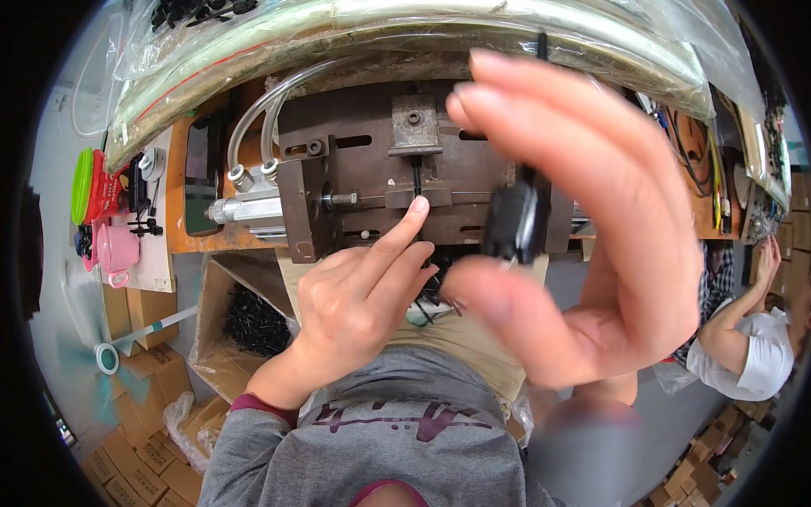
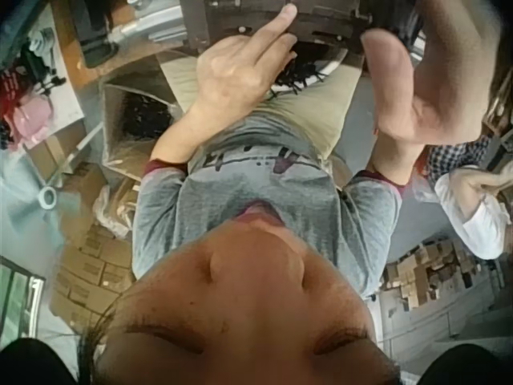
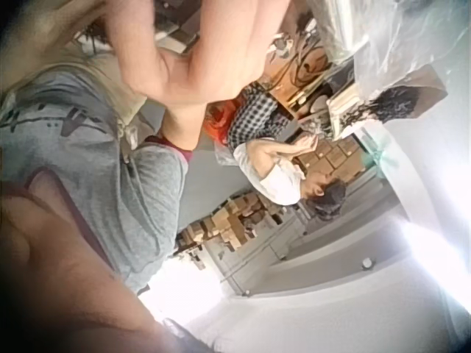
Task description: The person is using a specialized assembly jig or press to insert and secure components into small black plastic housings.
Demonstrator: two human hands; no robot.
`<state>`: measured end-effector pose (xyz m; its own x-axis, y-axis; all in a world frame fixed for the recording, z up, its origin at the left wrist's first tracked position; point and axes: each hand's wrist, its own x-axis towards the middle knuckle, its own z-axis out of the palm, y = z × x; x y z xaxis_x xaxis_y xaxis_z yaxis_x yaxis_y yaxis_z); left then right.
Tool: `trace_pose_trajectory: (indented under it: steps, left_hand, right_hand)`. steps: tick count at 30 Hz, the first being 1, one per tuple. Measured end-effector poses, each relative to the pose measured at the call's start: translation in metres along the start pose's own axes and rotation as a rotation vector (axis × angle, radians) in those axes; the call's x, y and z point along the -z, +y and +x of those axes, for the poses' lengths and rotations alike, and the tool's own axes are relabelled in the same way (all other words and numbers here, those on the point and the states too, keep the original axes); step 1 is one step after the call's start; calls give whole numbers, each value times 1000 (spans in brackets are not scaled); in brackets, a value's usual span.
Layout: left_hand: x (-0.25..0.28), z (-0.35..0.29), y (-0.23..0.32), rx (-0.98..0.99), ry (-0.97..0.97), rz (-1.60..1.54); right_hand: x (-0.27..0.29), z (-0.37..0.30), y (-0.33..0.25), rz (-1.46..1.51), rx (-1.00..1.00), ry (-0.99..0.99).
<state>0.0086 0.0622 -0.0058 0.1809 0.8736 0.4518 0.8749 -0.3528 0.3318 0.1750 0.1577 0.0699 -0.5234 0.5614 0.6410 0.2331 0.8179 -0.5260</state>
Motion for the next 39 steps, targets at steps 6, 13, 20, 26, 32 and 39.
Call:
trace_pose_trajectory:
  steps: [6,13,20,26,32,39]
  left_hand:
    - [1,1,-2,-39,7,13]
    - [14,-11,-4,52,156,-317]
    - [36,-22,-9,179,157,-584]
    - [31,-36,-13,368,137,-984]
    - [30,-42,-13,391,103,-1183]
    - [33,-41,-14,228,54,-1077]
  right_hand:
    - [-9,-41,-3,88,-153,-17]
    - [-35,-74,-5,-156,-107,-172]
    - [-52,-61,-9,-407,-14,-310]
    - [-51,-53,-18,-487,-38,-370]
    - [-50,-52,-13,-127,-184,-215]
    - [-42,-37,-25,958,-850,25]
